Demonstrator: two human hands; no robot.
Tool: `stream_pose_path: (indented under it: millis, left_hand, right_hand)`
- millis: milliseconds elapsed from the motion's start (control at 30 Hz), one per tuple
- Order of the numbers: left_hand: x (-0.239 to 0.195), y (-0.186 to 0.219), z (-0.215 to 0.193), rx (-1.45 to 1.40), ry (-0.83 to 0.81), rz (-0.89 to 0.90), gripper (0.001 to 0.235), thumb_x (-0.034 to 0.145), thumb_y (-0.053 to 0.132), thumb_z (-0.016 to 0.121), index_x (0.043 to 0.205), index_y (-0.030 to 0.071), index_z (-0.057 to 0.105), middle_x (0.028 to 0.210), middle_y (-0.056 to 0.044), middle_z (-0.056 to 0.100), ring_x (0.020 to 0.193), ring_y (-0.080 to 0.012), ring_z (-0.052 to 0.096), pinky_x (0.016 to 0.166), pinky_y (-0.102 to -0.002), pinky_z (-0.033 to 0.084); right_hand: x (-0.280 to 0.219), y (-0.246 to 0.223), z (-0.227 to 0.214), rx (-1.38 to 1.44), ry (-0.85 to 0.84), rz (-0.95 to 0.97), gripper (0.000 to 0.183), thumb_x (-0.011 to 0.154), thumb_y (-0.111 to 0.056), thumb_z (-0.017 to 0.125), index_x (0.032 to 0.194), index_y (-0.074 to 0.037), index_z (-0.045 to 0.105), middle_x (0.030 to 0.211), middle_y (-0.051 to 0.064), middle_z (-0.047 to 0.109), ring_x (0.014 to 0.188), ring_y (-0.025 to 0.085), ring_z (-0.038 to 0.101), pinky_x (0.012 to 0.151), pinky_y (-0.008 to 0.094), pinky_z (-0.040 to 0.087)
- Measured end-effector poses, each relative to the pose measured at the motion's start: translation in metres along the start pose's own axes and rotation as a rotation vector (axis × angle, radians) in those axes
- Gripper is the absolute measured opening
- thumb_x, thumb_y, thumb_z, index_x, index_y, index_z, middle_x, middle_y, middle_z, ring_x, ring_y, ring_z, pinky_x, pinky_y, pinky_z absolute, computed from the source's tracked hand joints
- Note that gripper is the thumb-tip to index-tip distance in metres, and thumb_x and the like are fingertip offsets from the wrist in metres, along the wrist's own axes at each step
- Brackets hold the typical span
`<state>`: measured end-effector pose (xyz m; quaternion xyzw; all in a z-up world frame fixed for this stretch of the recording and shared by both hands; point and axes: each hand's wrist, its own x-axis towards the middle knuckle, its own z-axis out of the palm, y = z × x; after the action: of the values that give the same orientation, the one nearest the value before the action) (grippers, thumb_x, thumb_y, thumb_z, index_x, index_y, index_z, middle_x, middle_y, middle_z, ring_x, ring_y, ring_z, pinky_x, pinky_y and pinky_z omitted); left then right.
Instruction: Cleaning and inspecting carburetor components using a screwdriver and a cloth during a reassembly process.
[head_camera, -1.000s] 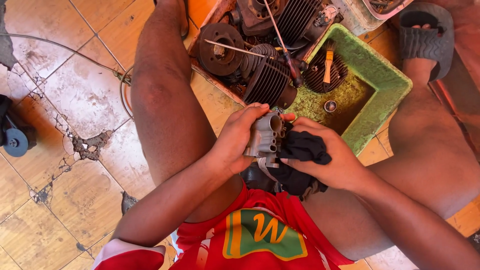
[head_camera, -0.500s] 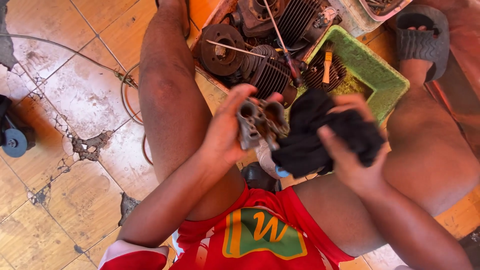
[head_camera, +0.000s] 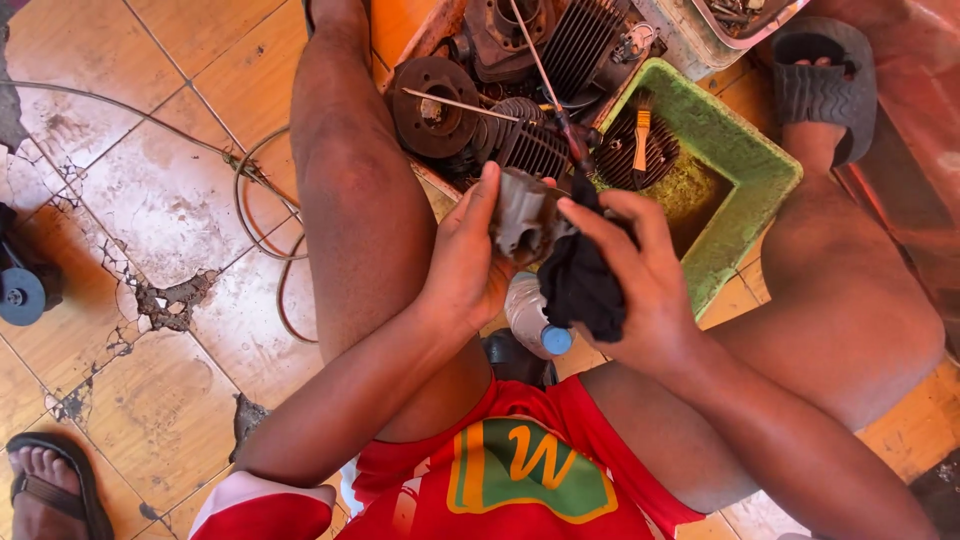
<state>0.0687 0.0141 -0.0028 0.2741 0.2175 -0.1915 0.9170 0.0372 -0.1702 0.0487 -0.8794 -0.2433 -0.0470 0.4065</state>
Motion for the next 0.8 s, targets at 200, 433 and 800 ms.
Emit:
stream_pose_path:
  millis: [200,433,800]
  left_hand:
    - [-0.004,0.002,-0.011,0.263,-0.202,-0.003,0.026,0.099,0.026,0.067,0.104,0.002,0.058,0.101,-0.013,0.065,0.080,-0.0155,0.070,0.074,-0.026,0.065]
    - [-0.013,-0.005,-0.003,0.076,-0.483,-0.190,0.030,0.106,0.018,0.052,0.130,0.000,0.057,0.118,-0.014,0.068,0.103,-0.0181,0.067,0.094,-0.032,0.053]
    - [0.001,-0.019,-0.010,-0.151,-0.174,-0.148,0.031,0.104,0.028,0.052,0.128,0.009,0.051,0.131,-0.019,0.060,0.113,-0.0328,0.064,0.098,-0.054,0.058]
  right_hand:
    - [0.006,0.008,-0.036,0.151,-0.026,0.188,0.041,0.071,0.002,0.080,0.110,0.001,0.066,0.123,0.016,0.062,0.111,0.028,0.062,0.098,0.037,0.047]
    - [0.003,0.006,-0.043,0.361,0.008,0.320,0.023,0.083,0.005,0.074,0.105,0.005,0.069,0.110,0.013,0.073,0.092,0.020,0.068,0.089,0.029,0.053]
    - [-0.013,0.008,-0.025,0.269,0.396,0.157,0.060,0.100,-0.004,0.068,0.151,0.003,0.039,0.133,0.019,0.057,0.120,0.028,0.060,0.115,0.040,0.049]
